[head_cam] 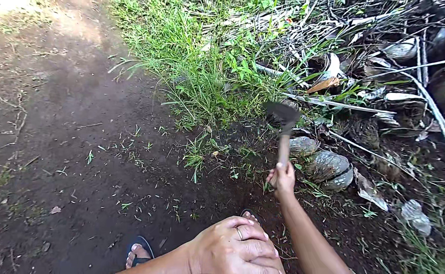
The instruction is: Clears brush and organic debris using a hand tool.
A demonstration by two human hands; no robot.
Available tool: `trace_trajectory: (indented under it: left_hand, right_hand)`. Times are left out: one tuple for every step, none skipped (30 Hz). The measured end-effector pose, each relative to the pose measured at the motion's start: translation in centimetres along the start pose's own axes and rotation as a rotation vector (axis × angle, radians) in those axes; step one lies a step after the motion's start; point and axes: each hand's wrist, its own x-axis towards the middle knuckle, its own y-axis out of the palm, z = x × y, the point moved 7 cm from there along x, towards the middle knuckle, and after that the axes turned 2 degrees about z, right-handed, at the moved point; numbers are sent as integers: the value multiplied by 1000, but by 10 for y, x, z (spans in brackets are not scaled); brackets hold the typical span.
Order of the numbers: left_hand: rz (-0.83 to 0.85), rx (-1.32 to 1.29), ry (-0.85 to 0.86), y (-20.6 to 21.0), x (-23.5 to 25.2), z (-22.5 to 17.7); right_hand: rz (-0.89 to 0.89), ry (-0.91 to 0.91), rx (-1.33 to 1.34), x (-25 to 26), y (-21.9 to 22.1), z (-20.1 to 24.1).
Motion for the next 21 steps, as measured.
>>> trace_trajectory:
  left_hand:
    - [-1,-3,-6,-1,-1,1]
    - [0,-3,-10,-1,-2,1]
    - [3,-4,-12,-1,-2,2]
    - [4,-3,-12,-1,-2,2]
    - [2,0,-10,-1,-2,2]
    - [-1,0,-8,0,-1,2]
    - [-2,0,-4,0,-1,3]
    - [-2,0,1,0,0,2]
    - [2,-1,4,1,1,1]
    - [5,-1,6,2,2,0]
    - [3,2,11,2,3,0]
    - [3,5,11,1,3,1]
    - [7,6,8,1,2,0]
    - [9,5,10,1,2,-1]
    - [11,5,15,1,3,-1]
    - [13,0,17,1,4,-1]
    - [13,-7,15,1,4,-2]
    - [14,-13,12,2,3,-4]
    - [14,-16,12,3,2,-5]
    - [13,-17,13,3,2,-5]
    - [8,-15,13,3,2,-5]
  right_hand:
    - [-97,-56,139,10,7,22]
    - [-194,-95,298,21,17,41]
    - [-268,-117,444,31,30,53]
    - [-311,-123,551,41,45,57]
    - [-326,-107,602,48,62,51]
    - [-303,-75,578,53,78,35]
    - [-219,-13,464,52,95,10]
    - [-71,82,277,45,109,-20]
    - [101,194,68,33,118,-52]
    - [266,319,-90,18,120,-80]
    - [368,413,-174,2,117,-97]
    - [425,471,-219,-12,111,-105]
    - [455,507,-251,-28,96,-111]
    - [462,518,-271,-39,78,-113]
    - [449,509,-274,-45,61,-112]
    - [424,489,-271,-46,44,-109]
    - [391,464,-268,-46,28,-105]
    - [350,430,-261,-44,14,-100]
    - [295,379,-244,-39,3,-89]
    - [231,307,-207,-31,-6,-74]
    - [163,218,-149,-21,-10,-54]
